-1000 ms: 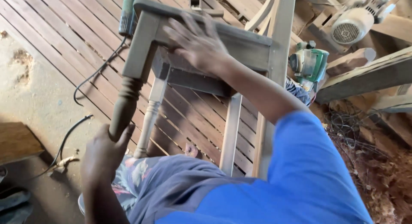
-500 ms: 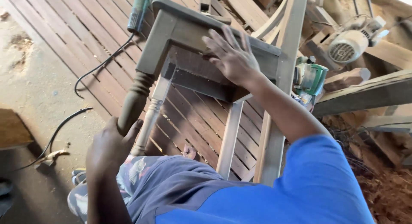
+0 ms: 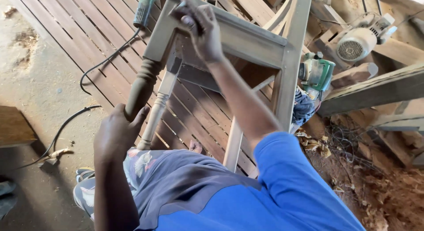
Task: The person sands the legs and frame of a wooden chair using a sanding block. They rotate the chair to access different sides and smooth the surfaces.
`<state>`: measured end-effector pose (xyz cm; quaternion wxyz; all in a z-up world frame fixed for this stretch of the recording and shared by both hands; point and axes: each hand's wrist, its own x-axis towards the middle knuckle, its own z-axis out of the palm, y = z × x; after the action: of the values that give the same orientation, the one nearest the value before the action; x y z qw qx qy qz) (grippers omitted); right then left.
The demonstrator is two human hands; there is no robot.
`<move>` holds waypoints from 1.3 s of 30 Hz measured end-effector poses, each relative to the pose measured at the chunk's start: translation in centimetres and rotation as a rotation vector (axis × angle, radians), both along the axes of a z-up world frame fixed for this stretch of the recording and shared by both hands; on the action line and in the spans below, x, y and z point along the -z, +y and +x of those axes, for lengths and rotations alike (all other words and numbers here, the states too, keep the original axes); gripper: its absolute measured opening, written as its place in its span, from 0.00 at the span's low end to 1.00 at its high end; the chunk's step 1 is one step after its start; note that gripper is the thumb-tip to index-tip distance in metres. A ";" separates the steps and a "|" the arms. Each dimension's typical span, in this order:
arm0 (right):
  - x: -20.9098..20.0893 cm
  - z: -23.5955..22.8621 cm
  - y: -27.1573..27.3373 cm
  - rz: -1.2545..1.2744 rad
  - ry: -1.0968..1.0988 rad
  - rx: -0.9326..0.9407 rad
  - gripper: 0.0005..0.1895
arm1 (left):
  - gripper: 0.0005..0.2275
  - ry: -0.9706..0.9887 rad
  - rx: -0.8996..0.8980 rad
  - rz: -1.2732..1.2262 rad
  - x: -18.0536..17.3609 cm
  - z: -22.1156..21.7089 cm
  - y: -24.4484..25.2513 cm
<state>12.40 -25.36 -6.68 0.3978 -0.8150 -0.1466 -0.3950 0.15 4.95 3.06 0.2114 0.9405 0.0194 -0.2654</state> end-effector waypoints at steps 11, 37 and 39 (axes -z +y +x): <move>9.3 -1.0 13.1 1.558 0.421 0.189 0.32 | 0.30 0.031 -0.033 -0.085 -0.9 0.4 0.6; 7.1 0.6 8.8 1.481 0.384 -0.066 0.27 | 0.24 0.129 -0.057 -0.022 -1.4 2.3 -1.0; 6.7 0.1 9.5 1.549 0.401 -0.094 0.28 | 0.24 0.149 -0.074 -0.029 -1.6 1.7 -0.9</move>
<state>12.48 -15.90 -13.38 0.8855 -0.3558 0.2093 -0.2135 1.82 4.03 4.64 0.2326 0.9137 0.0657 -0.3268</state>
